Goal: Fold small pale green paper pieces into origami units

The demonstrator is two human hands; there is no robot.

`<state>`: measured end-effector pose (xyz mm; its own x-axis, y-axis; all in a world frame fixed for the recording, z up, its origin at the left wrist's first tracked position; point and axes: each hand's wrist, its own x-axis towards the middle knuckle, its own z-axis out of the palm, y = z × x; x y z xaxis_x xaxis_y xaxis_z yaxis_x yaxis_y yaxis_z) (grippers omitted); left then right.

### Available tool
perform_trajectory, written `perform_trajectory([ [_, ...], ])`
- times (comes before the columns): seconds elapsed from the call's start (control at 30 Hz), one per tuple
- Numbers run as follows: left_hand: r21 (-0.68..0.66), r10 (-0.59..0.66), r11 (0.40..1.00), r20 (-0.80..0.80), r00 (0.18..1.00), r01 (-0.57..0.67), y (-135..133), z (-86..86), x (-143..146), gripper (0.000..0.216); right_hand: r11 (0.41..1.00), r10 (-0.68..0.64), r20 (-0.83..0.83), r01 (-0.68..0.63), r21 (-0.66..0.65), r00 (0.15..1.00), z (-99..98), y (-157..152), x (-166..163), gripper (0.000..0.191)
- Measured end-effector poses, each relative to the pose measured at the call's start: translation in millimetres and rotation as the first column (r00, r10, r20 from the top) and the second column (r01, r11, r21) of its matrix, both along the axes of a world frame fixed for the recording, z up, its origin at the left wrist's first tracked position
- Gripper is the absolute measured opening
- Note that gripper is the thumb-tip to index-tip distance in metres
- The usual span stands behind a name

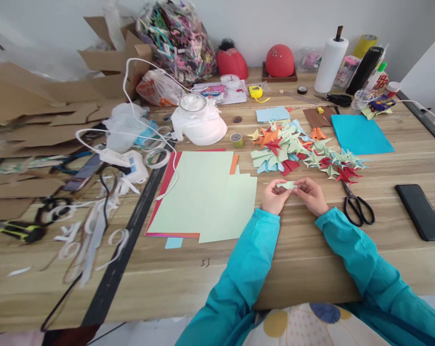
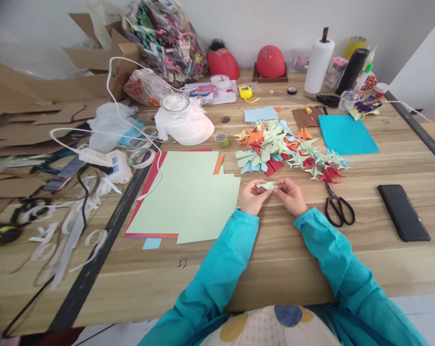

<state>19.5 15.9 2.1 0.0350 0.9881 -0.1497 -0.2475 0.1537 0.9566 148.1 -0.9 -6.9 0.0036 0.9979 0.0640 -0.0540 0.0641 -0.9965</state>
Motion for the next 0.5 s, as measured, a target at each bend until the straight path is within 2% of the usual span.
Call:
perform_trajectory([
  [0.37, -0.066, 0.045, 0.997, 0.1, 0.994, -0.038, 3.2, -1.9, -3.4, 0.046, 1.0, 0.007, -0.135, -0.011, -0.027, 0.991, 7.1, -2.5, -0.8, 0.016],
  [0.5, -0.05, 0.02, 0.999, 0.089, 0.996, -0.016, 3.8, -4.1, -3.2, 0.044, 1.0, 0.006, -0.103, -0.007, -0.007, 0.995, 4.4, -2.1, -1.2, 0.02],
])
